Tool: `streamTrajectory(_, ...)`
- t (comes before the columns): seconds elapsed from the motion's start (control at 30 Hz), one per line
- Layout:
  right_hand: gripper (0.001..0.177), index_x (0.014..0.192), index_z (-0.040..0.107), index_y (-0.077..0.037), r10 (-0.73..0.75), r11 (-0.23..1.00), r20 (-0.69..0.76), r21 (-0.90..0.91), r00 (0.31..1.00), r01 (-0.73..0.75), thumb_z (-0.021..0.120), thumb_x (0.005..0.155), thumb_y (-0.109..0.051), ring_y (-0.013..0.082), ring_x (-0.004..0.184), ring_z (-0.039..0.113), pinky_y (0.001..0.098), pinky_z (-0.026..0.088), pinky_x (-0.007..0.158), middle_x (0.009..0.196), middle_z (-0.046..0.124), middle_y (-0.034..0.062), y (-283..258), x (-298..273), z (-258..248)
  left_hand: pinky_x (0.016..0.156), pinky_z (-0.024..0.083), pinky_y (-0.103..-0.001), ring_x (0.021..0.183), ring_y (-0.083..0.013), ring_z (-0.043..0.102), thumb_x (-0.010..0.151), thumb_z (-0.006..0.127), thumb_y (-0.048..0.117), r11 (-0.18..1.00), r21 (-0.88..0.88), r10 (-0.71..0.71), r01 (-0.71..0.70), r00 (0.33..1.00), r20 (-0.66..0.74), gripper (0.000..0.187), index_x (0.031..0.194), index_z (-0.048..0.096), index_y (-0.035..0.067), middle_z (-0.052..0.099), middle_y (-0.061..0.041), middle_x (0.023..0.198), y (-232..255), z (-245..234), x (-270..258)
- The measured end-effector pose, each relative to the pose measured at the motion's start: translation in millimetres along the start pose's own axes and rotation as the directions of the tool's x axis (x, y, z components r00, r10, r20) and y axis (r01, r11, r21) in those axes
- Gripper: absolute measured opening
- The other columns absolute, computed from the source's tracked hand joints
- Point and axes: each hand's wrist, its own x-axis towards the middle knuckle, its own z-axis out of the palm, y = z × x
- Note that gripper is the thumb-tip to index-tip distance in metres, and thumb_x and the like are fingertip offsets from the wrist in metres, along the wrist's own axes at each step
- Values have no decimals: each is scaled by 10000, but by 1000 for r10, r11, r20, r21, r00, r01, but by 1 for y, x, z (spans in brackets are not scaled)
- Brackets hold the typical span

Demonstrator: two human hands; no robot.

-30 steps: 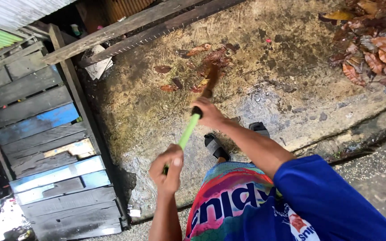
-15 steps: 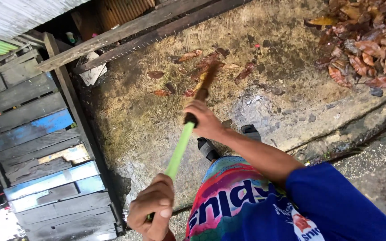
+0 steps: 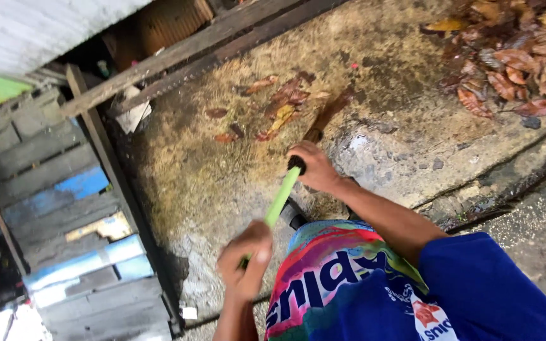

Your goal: The person is sweeping wet leaves off a concrete floor using a broom with a green handle.

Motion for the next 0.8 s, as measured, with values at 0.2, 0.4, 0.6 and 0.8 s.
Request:
streamTrajectory(0.2, 200, 964, 651, -22, 22, 989, -5, 149, 1000, -21, 766, 803, 7, 223, 894, 655, 395, 590, 860, 919, 671, 101, -45, 17, -17, 655, 478, -399, 598, -136, 525, 1005, 668, 125, 994, -87, 61, -59, 998, 20, 111, 993, 629, 22, 624, -24, 704, 24, 8, 6)
streamTrajectory(0.4, 313, 893, 640, -24, 59, 993, 8, 103, 998, -59, 867, 749, -186, 264, 790, 615, 427, 581, 736, 830, 645, 119, 24, -25, -38, 600, 421, -335, 642, -135, 504, 1030, 611, 157, 994, -29, -107, 109, 992, 66, 123, 996, 664, 52, 586, -50, 730, -61, 41, -3)
streamTrajectory(0.6, 87, 1030, 650, -59, 65, 995, -115, -68, 991, -73, 671, 952, -91, 245, 985, 662, 434, 601, 911, 1021, 677, 127, 34, -47, -79, 872, 524, -463, 747, -174, 572, 1050, 637, 122, 993, -66, -86, 97, 986, 145, 84, 1053, 667, 43, 643, -77, 831, -21, 66, 11)
streamTrajectory(0.8, 243, 963, 625, -21, -16, 991, -198, 126, 980, 41, 749, 758, -62, 302, 993, 678, 453, 580, 921, 1001, 697, 159, -20, -5, -114, 819, 554, -451, 713, -165, 629, 985, 711, 140, 992, -103, -45, 66, 979, 199, 133, 1061, 708, 31, 690, -55, 773, 36, 83, 19)
